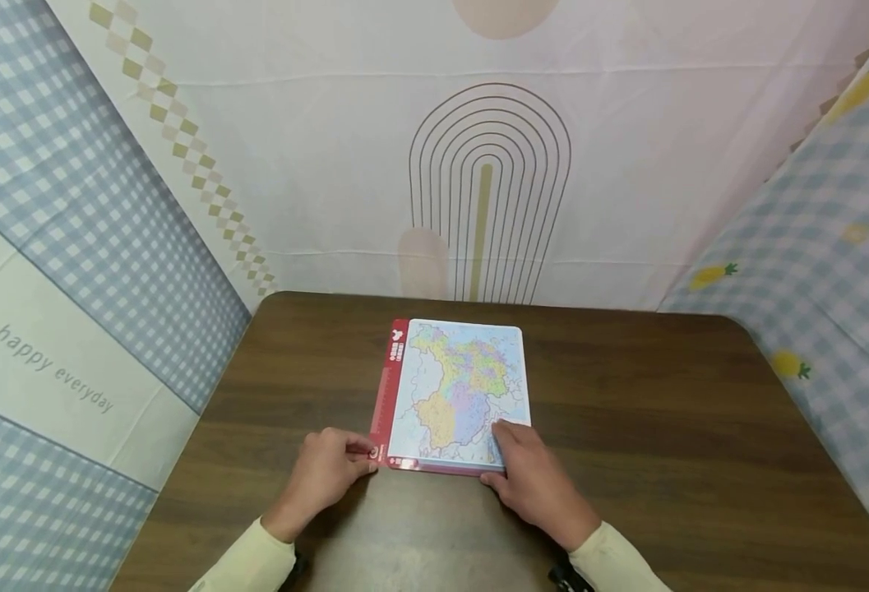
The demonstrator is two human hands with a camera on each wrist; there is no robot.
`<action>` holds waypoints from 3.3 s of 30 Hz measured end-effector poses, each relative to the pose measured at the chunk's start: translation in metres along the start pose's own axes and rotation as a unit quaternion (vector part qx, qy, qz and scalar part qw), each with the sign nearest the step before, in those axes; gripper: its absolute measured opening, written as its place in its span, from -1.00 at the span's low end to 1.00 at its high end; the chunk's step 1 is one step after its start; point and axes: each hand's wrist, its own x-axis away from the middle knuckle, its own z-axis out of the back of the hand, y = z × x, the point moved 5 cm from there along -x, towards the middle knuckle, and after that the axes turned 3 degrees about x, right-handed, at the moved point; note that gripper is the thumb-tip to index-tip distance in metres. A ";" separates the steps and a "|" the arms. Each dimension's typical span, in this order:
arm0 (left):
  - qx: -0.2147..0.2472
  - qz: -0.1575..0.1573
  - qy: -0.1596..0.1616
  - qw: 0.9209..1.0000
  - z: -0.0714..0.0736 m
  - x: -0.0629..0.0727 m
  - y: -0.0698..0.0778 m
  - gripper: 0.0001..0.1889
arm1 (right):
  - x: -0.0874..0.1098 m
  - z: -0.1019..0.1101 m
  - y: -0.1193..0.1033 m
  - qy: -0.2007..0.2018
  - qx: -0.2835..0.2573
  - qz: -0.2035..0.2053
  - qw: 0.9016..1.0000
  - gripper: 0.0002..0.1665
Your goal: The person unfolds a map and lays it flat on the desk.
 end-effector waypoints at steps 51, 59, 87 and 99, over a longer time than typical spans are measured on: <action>-0.071 -0.026 0.026 0.997 0.001 -0.008 0.008 -0.84 | -0.033 -0.029 -0.105 0.073 0.258 0.195 0.943 -0.63; -0.075 -0.029 0.026 0.996 0.002 -0.007 0.007 -0.84 | -0.030 -0.026 -0.101 0.049 0.256 0.185 0.948 -0.47; -0.088 -0.047 0.016 0.995 -0.001 -0.008 0.014 -0.83 | -0.041 -0.032 -0.107 0.044 0.271 0.201 0.940 -0.43; -0.090 -0.044 0.007 0.995 -0.002 -0.010 0.015 -0.82 | -0.027 -0.026 -0.098 0.028 0.278 0.190 0.941 -0.56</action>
